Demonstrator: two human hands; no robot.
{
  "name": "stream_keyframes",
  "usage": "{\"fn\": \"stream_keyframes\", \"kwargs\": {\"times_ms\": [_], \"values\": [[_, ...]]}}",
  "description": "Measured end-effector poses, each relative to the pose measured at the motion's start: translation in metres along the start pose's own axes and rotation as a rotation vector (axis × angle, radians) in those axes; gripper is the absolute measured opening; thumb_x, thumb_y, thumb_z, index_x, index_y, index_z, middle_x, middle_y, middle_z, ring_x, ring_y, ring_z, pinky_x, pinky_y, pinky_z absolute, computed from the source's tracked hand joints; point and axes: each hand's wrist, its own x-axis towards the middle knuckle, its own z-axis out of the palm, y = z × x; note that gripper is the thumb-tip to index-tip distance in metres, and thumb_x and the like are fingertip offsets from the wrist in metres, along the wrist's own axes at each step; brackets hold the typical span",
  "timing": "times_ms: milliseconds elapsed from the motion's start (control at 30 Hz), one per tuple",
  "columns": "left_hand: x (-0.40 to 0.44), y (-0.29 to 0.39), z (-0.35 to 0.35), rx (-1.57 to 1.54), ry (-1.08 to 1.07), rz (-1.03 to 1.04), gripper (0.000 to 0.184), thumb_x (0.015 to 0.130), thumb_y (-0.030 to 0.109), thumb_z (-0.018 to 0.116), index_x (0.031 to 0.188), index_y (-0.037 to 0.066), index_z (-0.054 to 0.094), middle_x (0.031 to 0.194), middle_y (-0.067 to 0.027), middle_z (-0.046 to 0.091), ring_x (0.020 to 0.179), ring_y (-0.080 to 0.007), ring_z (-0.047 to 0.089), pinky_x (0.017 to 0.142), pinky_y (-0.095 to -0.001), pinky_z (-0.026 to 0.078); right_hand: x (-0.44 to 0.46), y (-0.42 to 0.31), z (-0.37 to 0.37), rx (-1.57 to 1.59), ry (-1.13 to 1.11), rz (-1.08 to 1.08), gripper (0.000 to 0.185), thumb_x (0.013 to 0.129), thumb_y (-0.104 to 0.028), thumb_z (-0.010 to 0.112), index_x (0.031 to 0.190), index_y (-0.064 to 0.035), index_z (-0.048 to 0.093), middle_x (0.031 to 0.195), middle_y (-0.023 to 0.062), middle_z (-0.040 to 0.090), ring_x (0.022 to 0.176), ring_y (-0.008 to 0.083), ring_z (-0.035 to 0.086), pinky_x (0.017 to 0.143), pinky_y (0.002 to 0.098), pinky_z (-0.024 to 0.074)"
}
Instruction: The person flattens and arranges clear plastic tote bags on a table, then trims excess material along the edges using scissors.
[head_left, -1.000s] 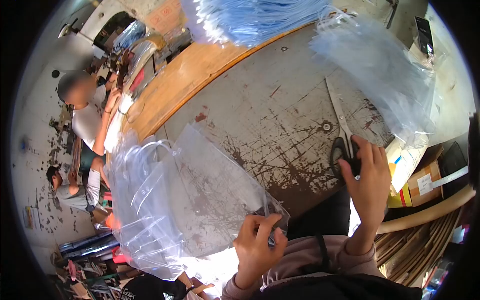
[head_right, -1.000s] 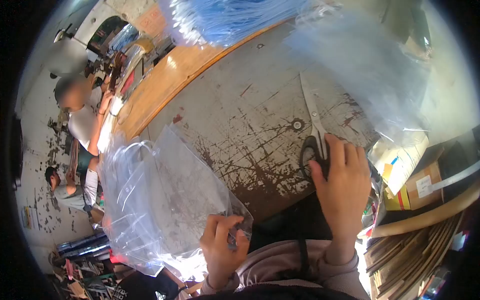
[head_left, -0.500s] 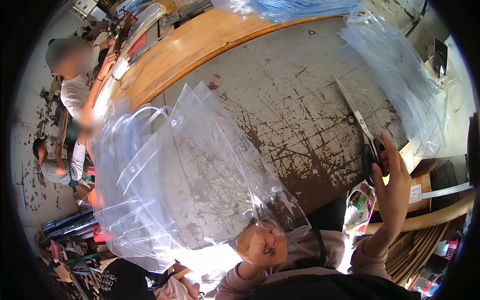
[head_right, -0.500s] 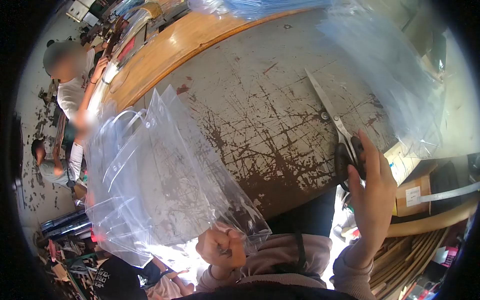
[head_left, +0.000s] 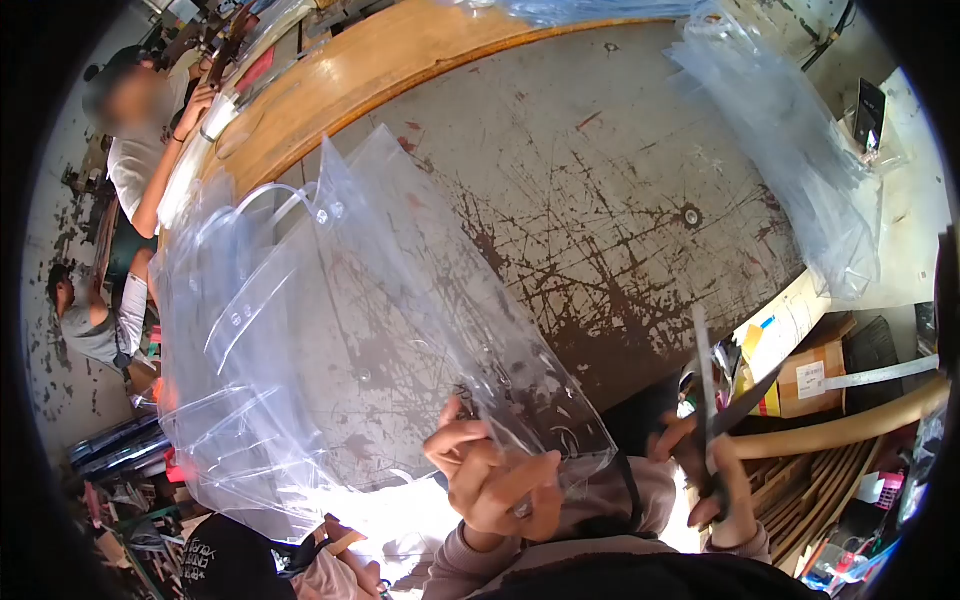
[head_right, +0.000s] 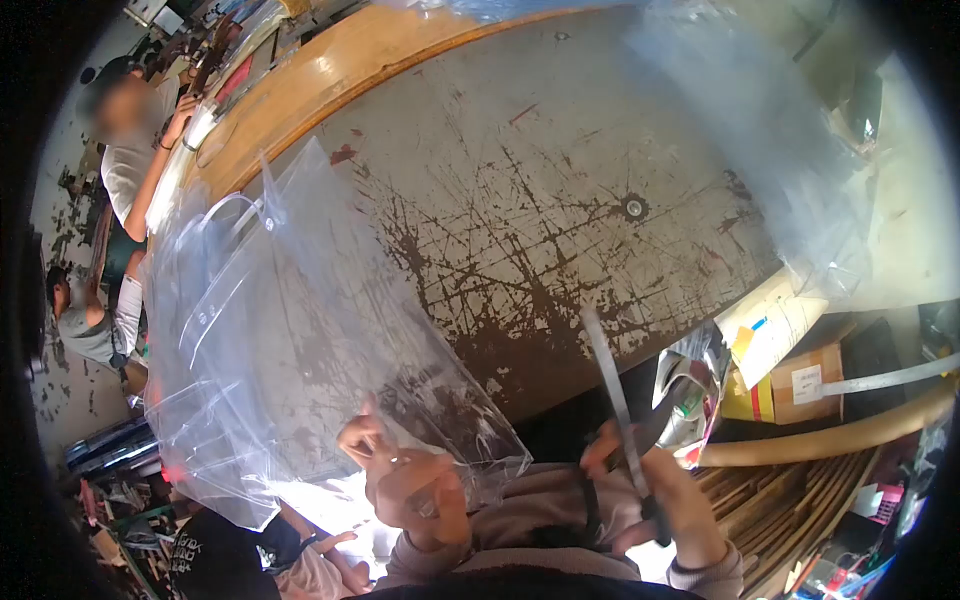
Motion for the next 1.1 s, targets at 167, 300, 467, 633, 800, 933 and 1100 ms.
{"fn": "stream_keyframes", "kwargs": {"times_ms": [167,300,467,633,800,933,1100], "values": [[-0.001,0.002,0.008,-0.025,0.131,-0.07,0.017,0.063,0.032,0.077,0.059,0.023,0.063,0.12,-0.0041,0.035,0.127,-0.0383,0.03,0.105,-0.0636,0.028,-0.001,-0.007,0.028,0.124,-0.017,0.332,0.076,0.065,-0.043,0.08,0.119,-0.0014,0.047,0.097,0.0053,0.051,0.099,0.0219,0.053,0.093,0.0337,0.035],[0.002,-0.005,0.007,0.02,0.056,0.045,0.012,0.059,0.033,0.076,0.062,0.026,0.066,0.115,-0.0023,0.044,0.129,-0.0396,0.028,0.106,-0.0614,0.029,0.007,0.002,0.025,0.075,-0.271,0.367,0.059,0.069,-0.038,0.079,0.104,-0.0017,0.047,0.085,0.0035,0.043,0.077,0.0128,0.042,0.069,0.0274,0.0364],[0.01,0.008,-0.001,0.115,-0.173,0.022,0.009,0.053,0.027,0.072,0.061,0.021,0.07,0.099,0.0011,0.06,0.127,-0.0355,0.034,0.106,-0.0603,0.028,0.016,0.001,0.022,-0.243,-0.256,0.248,0.068,0.064,-0.048,0.079,0.103,-0.0002,0.05,0.088,0.0093,0.052,0.078,0.0186,0.055,0.067,0.0298,0.0417],[0.011,0.005,0.005,0.165,-0.203,0.08,0.041,0.056,0.008,0.049,0.085,0.022,0.075,0.093,0.0122,0.067,0.12,-0.0277,0.04,0.109,-0.0607,0.018,0.025,-0.003,0.022,-0.412,-0.227,0.13,0.072,0.061,-0.048,0.08,0.104,0.0016,0.051,0.091,0.013,0.054,0.08,0.0256,0.059,0.069,0.0313,0.044],[0.013,0.007,0.004,0.176,-0.217,0.054,0.036,0.062,0.011,0.051,0.085,0.022,0.075,0.092,0.0125,0.067,0.117,-0.0267,0.043,0.108,-0.0615,0.017,0.028,-0.005,0.026,-0.363,-0.216,0.182,0.073,0.06,-0.046,0.082,0.105,0.0021,0.051,0.093,0.014,0.055,0.082,0.0261,0.059,0.07,0.0321,0.0444],[0.016,0.009,0.007,0.237,-0.245,0.055,0.029,0.065,0.013,0.054,0.084,0.02,0.075,0.091,0.0129,0.067,0.113,-0.0251,0.048,0.108,-0.062,0.017,0.031,-0.007,0.028,-0.325,-0.187,0.222,0.073,0.06,-0.046,0.082,0.104,0.0022,0.05,0.093,0.0142,0.055,0.082,0.025,0.059,0.07,0.0324,0.0446],[0.019,0.01,0.01,0.256,-0.239,0.063,0.028,0.066,0.013,0.054,0.082,0.02,0.075,0.088,0.0128,0.067,0.107,-0.0235,0.051,0.108,-0.0622,0.017,0.033,-0.006,0.028,-0.343,-0.166,0.219,0.074,0.059,-0.048,0.082,0.103,0.0022,0.05,0.09,0.0136,0.055,0.077,0.0245,0.058,0.066,0.0324,0.0443]]}}
